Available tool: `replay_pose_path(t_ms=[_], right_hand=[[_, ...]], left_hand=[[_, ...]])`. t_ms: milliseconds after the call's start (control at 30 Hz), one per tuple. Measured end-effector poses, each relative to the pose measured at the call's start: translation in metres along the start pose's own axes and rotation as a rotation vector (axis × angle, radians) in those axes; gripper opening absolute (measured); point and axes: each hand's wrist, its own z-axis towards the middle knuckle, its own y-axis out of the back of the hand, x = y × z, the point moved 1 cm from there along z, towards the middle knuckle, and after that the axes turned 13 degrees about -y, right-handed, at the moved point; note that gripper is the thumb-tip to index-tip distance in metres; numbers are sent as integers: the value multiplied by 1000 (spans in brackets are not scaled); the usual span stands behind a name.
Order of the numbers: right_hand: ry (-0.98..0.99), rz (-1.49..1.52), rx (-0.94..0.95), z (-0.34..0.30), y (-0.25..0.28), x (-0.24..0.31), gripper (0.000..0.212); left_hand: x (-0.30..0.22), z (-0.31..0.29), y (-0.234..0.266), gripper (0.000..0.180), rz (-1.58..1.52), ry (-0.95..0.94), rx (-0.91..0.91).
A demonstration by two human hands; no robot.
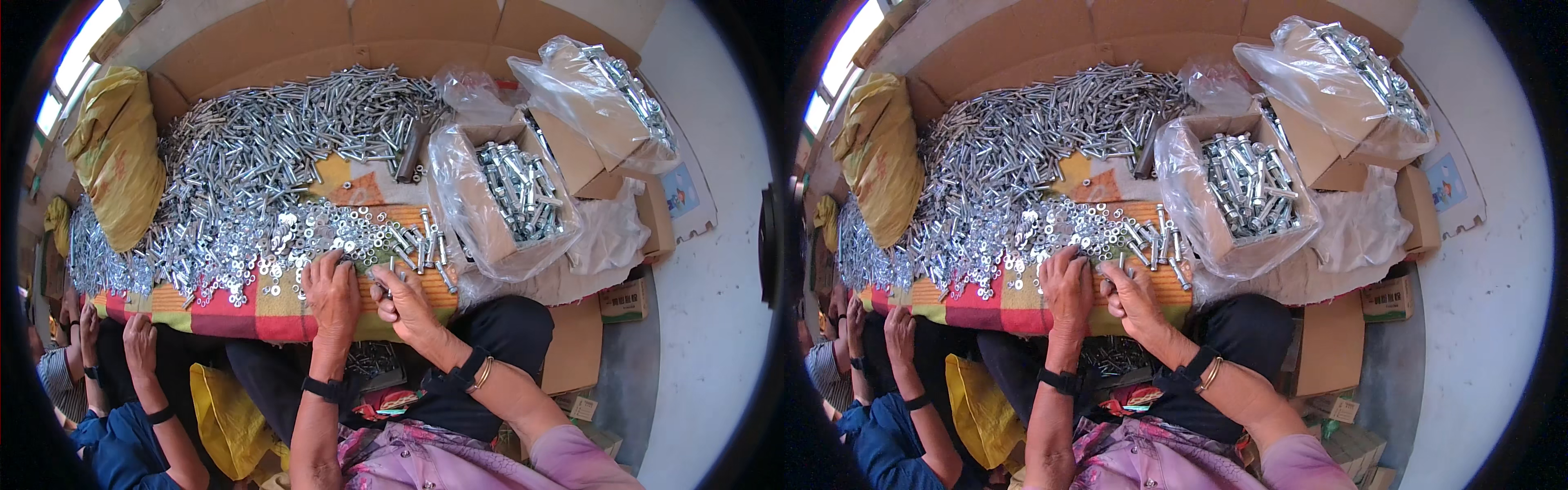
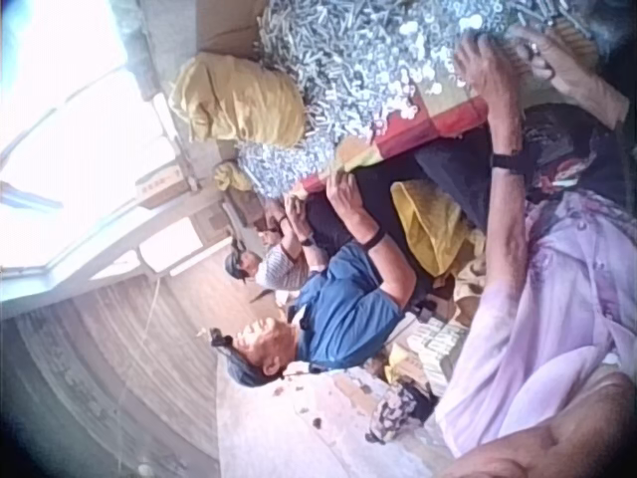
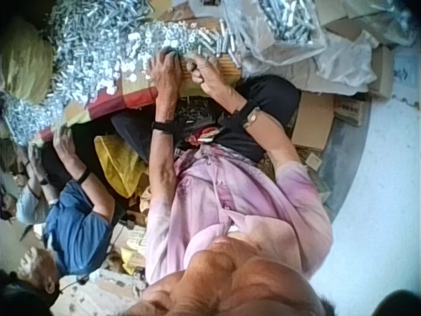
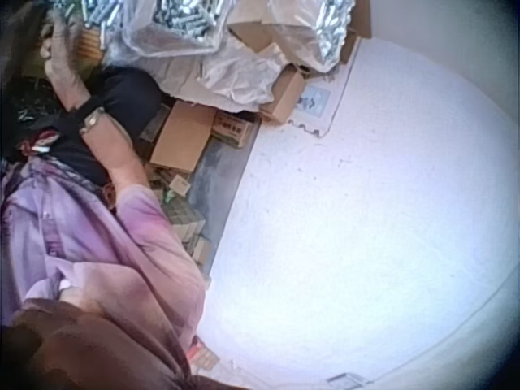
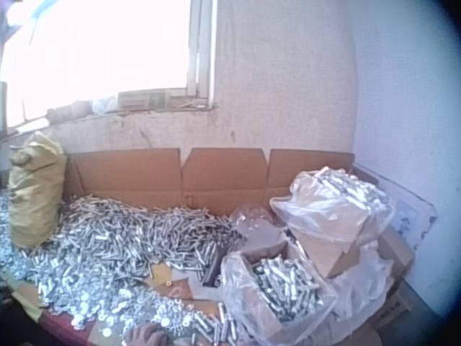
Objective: Sorting and assembling metal bolts and washers from a large pile into smaller groups.
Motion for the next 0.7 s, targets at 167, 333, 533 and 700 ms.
replay_pose_path(t_ms=[167,333,533,700], right_hand=[[-117,-31,75,-1,-5,-4,15],[-190,-197,175,5,-4,-12,20],[-269,-191,237,2,-12,-19,17],[-210,-239,205,-1,-13,-17,16]], left_hand=[[-7,-10,14,13,-259,184,-138],[-23,-25,38,11,-296,181,-158],[-13,-46,54,19,-252,139,-190],[49,-46,70,13,-154,248,-324]])
